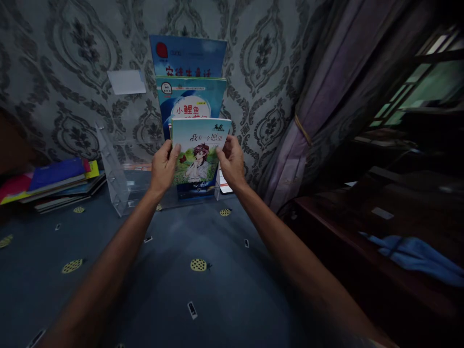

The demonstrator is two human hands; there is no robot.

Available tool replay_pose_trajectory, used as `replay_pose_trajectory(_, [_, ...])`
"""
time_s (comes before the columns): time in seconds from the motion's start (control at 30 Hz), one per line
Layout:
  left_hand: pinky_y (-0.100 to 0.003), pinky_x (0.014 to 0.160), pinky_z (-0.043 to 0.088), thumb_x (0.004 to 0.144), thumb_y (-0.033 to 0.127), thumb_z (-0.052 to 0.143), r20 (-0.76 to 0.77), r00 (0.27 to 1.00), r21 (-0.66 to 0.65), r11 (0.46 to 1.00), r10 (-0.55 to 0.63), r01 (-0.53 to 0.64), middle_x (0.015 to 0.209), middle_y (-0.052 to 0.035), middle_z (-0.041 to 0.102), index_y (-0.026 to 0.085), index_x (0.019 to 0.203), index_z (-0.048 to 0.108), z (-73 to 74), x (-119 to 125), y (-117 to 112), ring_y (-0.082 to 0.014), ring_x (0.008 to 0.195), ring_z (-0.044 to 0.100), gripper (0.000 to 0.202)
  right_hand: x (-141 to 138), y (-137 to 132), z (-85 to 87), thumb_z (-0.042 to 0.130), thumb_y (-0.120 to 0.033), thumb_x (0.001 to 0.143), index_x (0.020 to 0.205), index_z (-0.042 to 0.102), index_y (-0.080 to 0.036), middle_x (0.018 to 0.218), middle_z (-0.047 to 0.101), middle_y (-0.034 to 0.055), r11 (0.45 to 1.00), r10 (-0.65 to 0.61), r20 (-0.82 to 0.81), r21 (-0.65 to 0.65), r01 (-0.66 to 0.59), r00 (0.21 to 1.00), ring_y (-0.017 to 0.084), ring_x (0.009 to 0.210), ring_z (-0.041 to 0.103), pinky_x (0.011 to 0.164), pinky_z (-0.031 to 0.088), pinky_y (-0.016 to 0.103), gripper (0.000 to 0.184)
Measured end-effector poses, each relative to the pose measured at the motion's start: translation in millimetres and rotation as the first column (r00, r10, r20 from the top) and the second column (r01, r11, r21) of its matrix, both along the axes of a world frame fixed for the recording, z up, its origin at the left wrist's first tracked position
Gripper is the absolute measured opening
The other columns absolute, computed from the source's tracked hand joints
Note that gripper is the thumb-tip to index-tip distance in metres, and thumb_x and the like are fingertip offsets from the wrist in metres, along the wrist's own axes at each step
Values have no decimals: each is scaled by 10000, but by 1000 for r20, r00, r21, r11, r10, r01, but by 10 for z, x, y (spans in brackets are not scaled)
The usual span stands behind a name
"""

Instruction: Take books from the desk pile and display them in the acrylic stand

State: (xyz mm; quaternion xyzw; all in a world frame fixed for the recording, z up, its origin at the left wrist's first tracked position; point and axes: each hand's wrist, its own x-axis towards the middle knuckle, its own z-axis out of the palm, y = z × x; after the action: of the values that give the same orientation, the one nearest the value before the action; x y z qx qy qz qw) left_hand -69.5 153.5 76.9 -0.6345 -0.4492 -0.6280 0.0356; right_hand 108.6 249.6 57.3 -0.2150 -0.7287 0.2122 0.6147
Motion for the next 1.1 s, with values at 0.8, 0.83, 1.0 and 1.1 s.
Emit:
replay_pose_trajectory(0.8, [-355,722,473,1023,344,427,-647,745,-376,781,164,-498,845,-166,707,164,838,625,-166,-230,-65,-324,857,685,325,220,-5,-48,595,-203,776,1000,642,-171,862,727,67,951,-243,352,-96,293,904,235,794,686,780,538,401,231])
replay_pose_trajectory(0.83, [-361,720,478,1024,331,426,-651,740,-384,767,170,-514,872,-173,709,151,896,624,-157,-200,-85,-335,874,687,297,216,-10,-46,595,-208,781,983,660,-172,871,738,73,952,-241,366,-94,293,899,240,802,693,785,539,402,216])
replay_pose_trajectory(1.0, [-380,739,502,1032,303,439,-659,726,-424,700,196,-575,931,-187,712,106,1108,558,-103,-71,-155,-353,911,700,243,219,-44,-17,590,-213,793,939,709,-179,886,767,80,929,-257,420,-142,343,870,253,835,716,779,547,380,191])
replay_pose_trajectory(1.1, [-378,754,509,1043,293,425,-677,711,-445,663,192,-602,956,-190,714,101,1106,548,-84,-16,-167,-349,933,709,236,227,-74,11,595,-211,800,879,714,-184,861,767,75,908,-291,458,-144,393,840,245,816,718,747,539,348,146])
